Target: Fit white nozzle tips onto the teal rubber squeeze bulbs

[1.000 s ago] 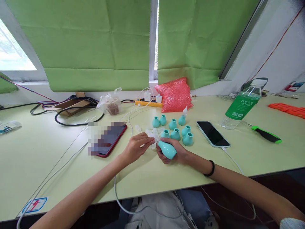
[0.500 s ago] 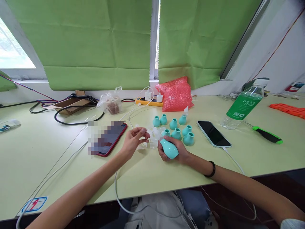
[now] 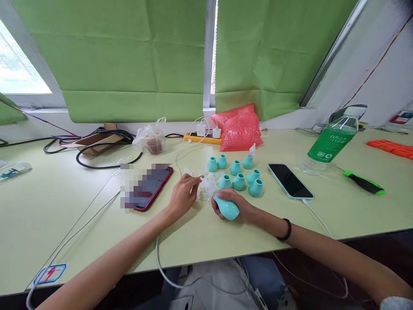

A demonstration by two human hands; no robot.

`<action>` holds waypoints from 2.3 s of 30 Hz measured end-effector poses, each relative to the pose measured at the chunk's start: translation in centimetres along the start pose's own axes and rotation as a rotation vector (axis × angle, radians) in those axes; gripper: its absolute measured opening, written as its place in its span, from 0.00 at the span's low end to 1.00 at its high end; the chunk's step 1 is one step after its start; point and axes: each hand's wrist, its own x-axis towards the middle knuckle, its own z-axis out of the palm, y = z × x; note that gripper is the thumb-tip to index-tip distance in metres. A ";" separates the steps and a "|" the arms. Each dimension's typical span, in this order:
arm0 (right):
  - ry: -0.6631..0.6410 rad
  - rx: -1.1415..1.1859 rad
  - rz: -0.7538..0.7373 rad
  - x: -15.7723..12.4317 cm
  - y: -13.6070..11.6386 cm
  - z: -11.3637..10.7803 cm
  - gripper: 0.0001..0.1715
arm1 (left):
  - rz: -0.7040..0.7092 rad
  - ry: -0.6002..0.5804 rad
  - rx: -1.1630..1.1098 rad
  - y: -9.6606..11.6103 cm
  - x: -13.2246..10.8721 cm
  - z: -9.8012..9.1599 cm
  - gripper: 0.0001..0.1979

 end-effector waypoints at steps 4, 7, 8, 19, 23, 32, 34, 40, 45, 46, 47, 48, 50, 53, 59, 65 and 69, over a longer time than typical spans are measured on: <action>-0.054 -0.251 -0.044 -0.1 -0.1 0.2 0.19 | -0.240 0.014 -0.419 1.4 -0.4 -0.7 0.15; -0.099 -0.302 -0.038 -0.3 -0.2 0.2 0.23 | -0.358 -0.095 -0.704 2.2 -0.8 -0.9 0.23; -0.107 -0.324 -0.040 -0.3 -0.2 0.2 0.23 | -0.386 -0.124 -0.747 2.4 -0.8 -0.9 0.24; -0.127 -0.647 -0.196 -1.0 0.0 1.0 0.21 | -0.770 -0.567 -1.044 1.6 0.8 -0.9 0.22; -0.106 -0.790 -0.295 -1.1 0.2 1.0 0.19 | -0.602 -0.117 -0.771 1.3 0.9 -1.3 0.20; -0.048 -0.793 -0.300 -1.0 0.5 0.9 0.21 | -0.200 -0.063 0.033 -0.8 0.1 0.1 0.07; -0.026 -0.795 -0.309 -0.9 0.5 0.9 0.21 | -0.167 -0.072 0.075 -0.8 0.0 0.1 0.09; 0.064 -0.769 -0.323 -0.5 0.8 0.7 0.20 | -0.068 -0.029 -0.127 1.5 -0.2 -1.1 0.14; 0.096 -0.775 -0.320 -0.4 1.4 0.6 0.15 | -0.098 -0.280 -0.198 3.5 -0.6 -1.2 0.19; 0.099 -0.789 -0.321 -0.4 1.4 0.6 0.14 | -0.142 -0.321 -0.225 3.6 -0.6 -1.1 0.20; 0.097 -0.803 -0.321 -0.5 1.4 0.7 0.14 | -0.188 -0.365 -0.275 3.7 -0.6 -0.9 0.20; 0.090 -0.814 -0.319 -0.5 1.4 0.7 0.14 | -0.229 -0.415 -0.345 3.7 -0.5 -0.9 0.20; 0.067 -0.822 -0.321 -0.7 1.1 0.9 0.13 | -0.301 -0.512 -0.521 3.5 -0.4 -0.7 0.20; 0.027 -0.821 -0.330 -0.9 0.6 1.2 0.13 | -0.399 -0.573 -0.746 3.0 -0.3 -0.6 0.20; -0.024 -0.881 -0.347 -1.2 0.1 1.1 0.17 | -0.491 -0.571 -0.957 2.4 -0.3 -0.3 0.20; -0.043 -0.909 -0.340 -1.2 0.3 0.9 0.17 | -0.545 -0.586 -1.040 2.1 -0.6 0.0 0.20; -0.021 -0.952 -0.384 -1.4 0.1 1.0 0.16 | -0.632 -0.596 -1.127 1.9 -0.2 -0.2 0.19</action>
